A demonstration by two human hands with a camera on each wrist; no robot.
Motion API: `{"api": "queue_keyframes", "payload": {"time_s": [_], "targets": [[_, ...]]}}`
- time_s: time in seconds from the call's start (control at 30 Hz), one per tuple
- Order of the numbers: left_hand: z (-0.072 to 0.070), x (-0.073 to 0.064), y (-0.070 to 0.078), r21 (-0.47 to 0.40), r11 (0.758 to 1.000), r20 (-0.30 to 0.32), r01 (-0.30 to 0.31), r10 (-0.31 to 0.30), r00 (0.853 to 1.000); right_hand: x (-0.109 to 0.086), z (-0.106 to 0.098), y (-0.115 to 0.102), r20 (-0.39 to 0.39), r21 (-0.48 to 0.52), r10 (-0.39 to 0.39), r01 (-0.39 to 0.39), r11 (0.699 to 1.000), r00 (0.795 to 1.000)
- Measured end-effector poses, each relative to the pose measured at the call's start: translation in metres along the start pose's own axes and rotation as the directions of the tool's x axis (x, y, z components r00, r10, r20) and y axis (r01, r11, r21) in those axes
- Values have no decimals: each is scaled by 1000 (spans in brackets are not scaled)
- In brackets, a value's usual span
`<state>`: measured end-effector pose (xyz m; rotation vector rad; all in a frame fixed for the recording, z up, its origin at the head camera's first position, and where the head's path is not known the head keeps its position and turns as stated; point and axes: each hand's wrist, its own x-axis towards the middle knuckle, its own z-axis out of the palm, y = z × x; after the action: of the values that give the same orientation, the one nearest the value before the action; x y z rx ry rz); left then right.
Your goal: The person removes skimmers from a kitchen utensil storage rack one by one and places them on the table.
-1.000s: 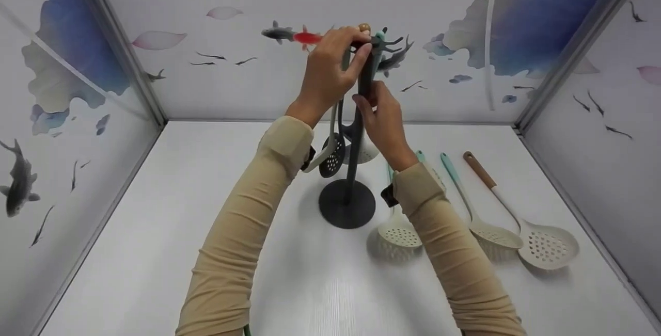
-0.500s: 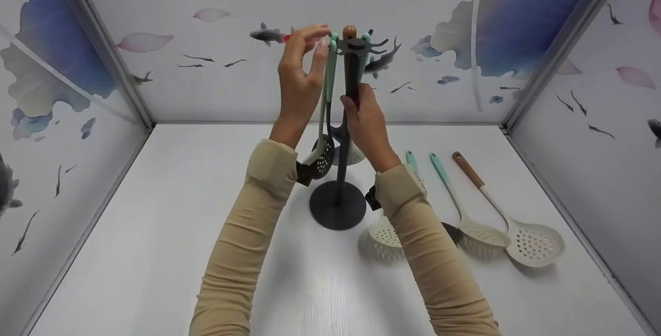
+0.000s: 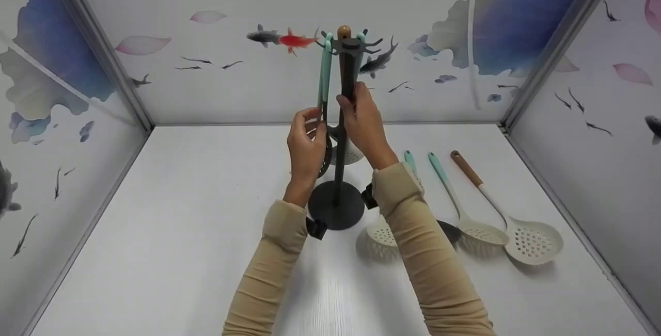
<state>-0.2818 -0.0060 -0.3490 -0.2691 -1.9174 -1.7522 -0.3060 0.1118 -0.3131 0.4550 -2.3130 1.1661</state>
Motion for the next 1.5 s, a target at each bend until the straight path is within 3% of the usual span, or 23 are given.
{"api": "queue_keyframes", "payload": {"time_s": [0.17,0.33,0.6,0.73,1.03,1.5], "targets": [[3,-2,-4,112,993,0,-38,39,999,1,-1,1,1,-10,-6,6,1000,1000],[8,5,-8,227,971,27,-70,65,997,1,-4,3,6,-6,-3,3,1000,1000],[12,19,-17,381,913,67,-148,132,989,2,-5,4,10,-6,-7,7,1000,1000],[11,23,-16,401,898,63,-184,173,983,2,-3,3,5,-8,-15,15,1000,1000],[4,20,-14,403,892,23,-204,213,977,2,-2,0,13,-28,13,-12,1000,1000],[-9,10,-1,411,894,42,-178,177,983,0,0,-1,11,-10,12,-12,1000,1000]]}}
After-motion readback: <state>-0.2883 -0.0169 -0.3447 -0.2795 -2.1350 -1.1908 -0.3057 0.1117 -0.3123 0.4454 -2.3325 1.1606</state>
